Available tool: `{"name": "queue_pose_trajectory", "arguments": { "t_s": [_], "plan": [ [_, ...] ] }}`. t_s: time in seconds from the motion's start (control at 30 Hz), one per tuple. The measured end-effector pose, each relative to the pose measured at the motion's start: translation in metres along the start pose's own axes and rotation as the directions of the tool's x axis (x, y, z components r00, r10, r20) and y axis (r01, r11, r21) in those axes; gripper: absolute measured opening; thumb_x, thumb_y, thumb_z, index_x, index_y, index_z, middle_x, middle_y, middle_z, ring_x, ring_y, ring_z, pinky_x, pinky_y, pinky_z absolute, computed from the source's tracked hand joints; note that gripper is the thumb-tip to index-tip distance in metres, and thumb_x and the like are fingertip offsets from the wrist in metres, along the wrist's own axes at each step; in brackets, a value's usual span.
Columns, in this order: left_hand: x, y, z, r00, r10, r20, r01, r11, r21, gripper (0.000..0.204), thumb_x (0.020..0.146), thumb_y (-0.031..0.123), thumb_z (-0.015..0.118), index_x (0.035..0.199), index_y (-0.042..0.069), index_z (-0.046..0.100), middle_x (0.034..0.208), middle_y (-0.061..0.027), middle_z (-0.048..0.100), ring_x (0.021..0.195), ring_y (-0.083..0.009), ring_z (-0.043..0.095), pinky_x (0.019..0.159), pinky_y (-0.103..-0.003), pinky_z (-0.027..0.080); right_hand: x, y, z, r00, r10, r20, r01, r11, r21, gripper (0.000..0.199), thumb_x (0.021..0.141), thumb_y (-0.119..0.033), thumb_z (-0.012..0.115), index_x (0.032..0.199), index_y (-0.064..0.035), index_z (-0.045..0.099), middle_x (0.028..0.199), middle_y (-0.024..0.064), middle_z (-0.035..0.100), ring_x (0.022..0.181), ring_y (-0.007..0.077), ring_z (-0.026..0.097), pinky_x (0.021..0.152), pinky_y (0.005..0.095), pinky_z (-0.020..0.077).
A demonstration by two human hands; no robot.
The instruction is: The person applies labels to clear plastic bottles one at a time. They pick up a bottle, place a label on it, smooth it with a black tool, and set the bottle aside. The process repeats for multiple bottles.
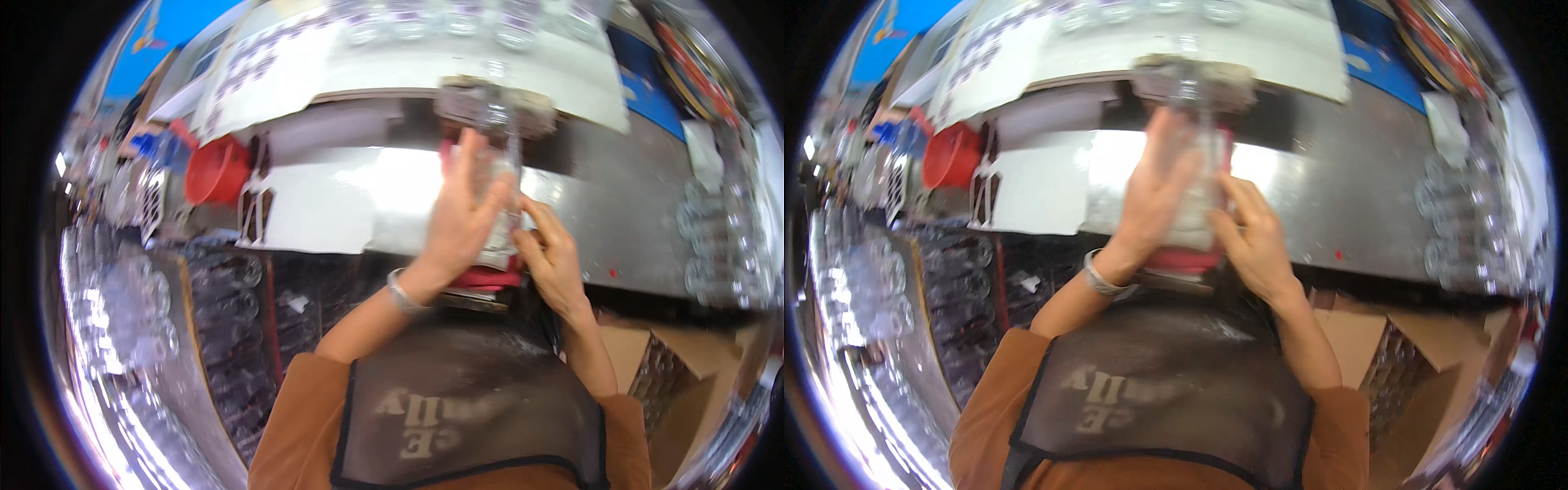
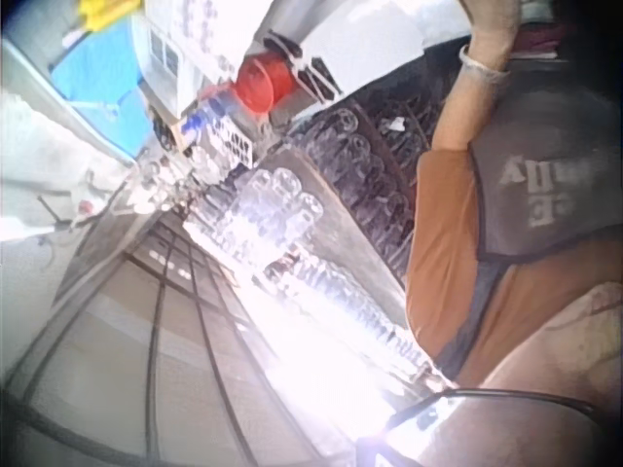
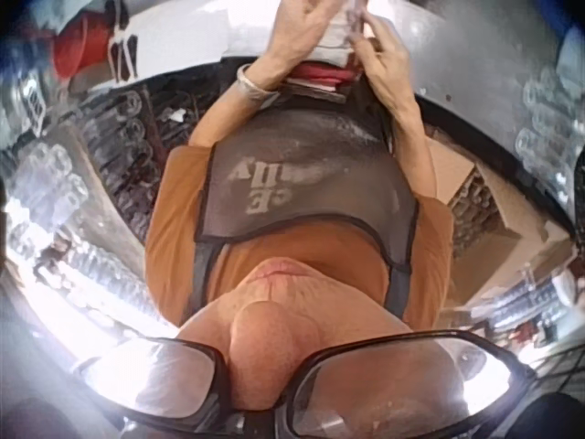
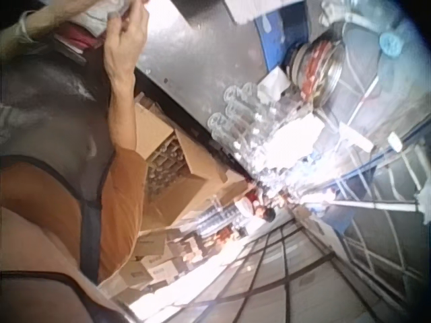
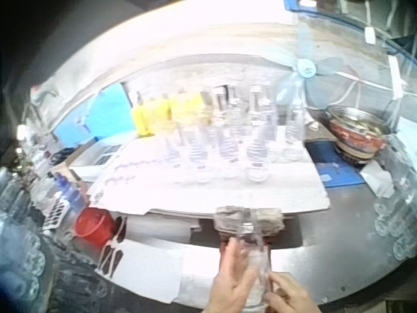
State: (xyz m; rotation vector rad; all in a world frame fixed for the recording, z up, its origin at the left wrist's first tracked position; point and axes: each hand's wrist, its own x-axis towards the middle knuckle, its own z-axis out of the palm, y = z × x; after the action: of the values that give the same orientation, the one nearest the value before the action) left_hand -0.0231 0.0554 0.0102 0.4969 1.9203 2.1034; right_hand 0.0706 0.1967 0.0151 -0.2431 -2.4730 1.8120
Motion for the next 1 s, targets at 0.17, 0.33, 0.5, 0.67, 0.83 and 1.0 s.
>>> {"name": "queue_pose_trajectory", "arguments": {
  "t_s": [0.17, 0.33, 0.5, 0.67, 0.83, 1.0],
  "plan": [
    [0.003, 0.010, -0.040, 0.996, 0.010, -0.092, 0.008, 0.980, 0.198, 0.083, 0.098, 0.036, 0.065, 0.153, -0.010, 0.022, 0.153, -0.0303, 0.037, 0.142, -0.0364, 0.041, 0.115, -0.041, 0.037, -0.003, 0.013, -0.009, 0.998, 0.051, -0.034, -0.047, 0.992, 0.115, 0.043, 0.096, -0.006, 0.060, 0.138, 0.0000, 0.055, 0.124, 0.0092, 0.060, 0.073, 0.0090, 0.058, 0.064, 0.0245, 0.0495],
    [0.019, -0.023, -0.212, 0.886, 0.225, -0.406, 0.350, 0.248, 0.903, 0.076, 0.094, 0.043, 0.064, 0.146, -0.008, 0.040, 0.151, -0.0303, 0.041, 0.138, -0.0416, 0.042, 0.114, -0.048, 0.034, -0.012, 0.031, -0.036, 0.972, 0.179, -0.152, -0.129, 0.949, 0.288, 0.038, 0.104, -0.017, 0.055, 0.137, 0.0012, 0.055, 0.115, 0.0088, 0.066, 0.062, 0.0044, 0.049, 0.056, 0.0193, 0.0410],
    [0.022, -0.039, -0.277, 0.852, 0.132, -0.507, 0.517, -0.056, 0.854, 0.080, 0.096, 0.056, 0.053, 0.144, -0.008, 0.042, 0.149, -0.0333, 0.040, 0.136, -0.0445, 0.044, 0.114, -0.054, 0.029, -0.005, 0.023, -0.032, 0.972, 0.150, -0.180, -0.097, 0.957, 0.274, 0.034, 0.104, -0.015, 0.055, 0.132, 0.0042, 0.057, 0.106, 0.0090, 0.067, 0.061, 0.0043, 0.049, 0.055, 0.0190, 0.0405],
    [0.008, -0.024, -0.206, 0.941, -0.002, -0.339, 0.339, 0.063, 0.939, 0.076, 0.092, 0.048, 0.062, 0.141, -0.007, 0.046, 0.148, -0.0334, 0.041, 0.125, -0.0439, 0.052, 0.107, -0.052, 0.037, 0.000, 0.020, -0.023, 0.979, 0.111, -0.173, -0.071, 0.973, 0.220, 0.033, 0.102, -0.011, 0.056, 0.130, 0.0050, 0.057, 0.100, 0.0093, 0.068, 0.059, 0.0045, 0.048, 0.054, 0.0195, 0.0399],
    [-0.061, 0.004, -0.172, 0.997, 0.030, -0.070, 0.062, 0.195, 0.979, 0.073, 0.091, 0.042, 0.067, 0.140, -0.008, 0.047, 0.146, -0.0334, 0.043, 0.116, -0.0448, 0.056, 0.102, -0.049, 0.041, 0.001, 0.024, -0.027, 0.975, 0.150, -0.162, -0.110, 0.967, 0.231, 0.031, 0.101, -0.010, 0.056, 0.127, 0.0063, 0.058, 0.098, 0.0090, 0.069, 0.059, 0.0045, 0.048, 0.054, 0.0194, 0.0402],
    [-0.070, -0.016, -0.230, 1.000, -0.011, -0.013, 0.015, 0.165, 0.986, 0.076, 0.091, 0.047, 0.065, 0.145, -0.003, 0.045, 0.157, -0.0160, 0.040, 0.149, -0.0340, 0.030, 0.121, -0.055, 0.015, 0.005, 0.018, -0.028, 0.982, 0.111, -0.151, -0.076, 0.973, 0.218, 0.031, 0.101, -0.011, 0.057, 0.126, 0.0063, 0.059, 0.096, 0.0084, 0.069, 0.059, 0.0047, 0.049, 0.054, 0.0195, 0.0400]
  ]
}}
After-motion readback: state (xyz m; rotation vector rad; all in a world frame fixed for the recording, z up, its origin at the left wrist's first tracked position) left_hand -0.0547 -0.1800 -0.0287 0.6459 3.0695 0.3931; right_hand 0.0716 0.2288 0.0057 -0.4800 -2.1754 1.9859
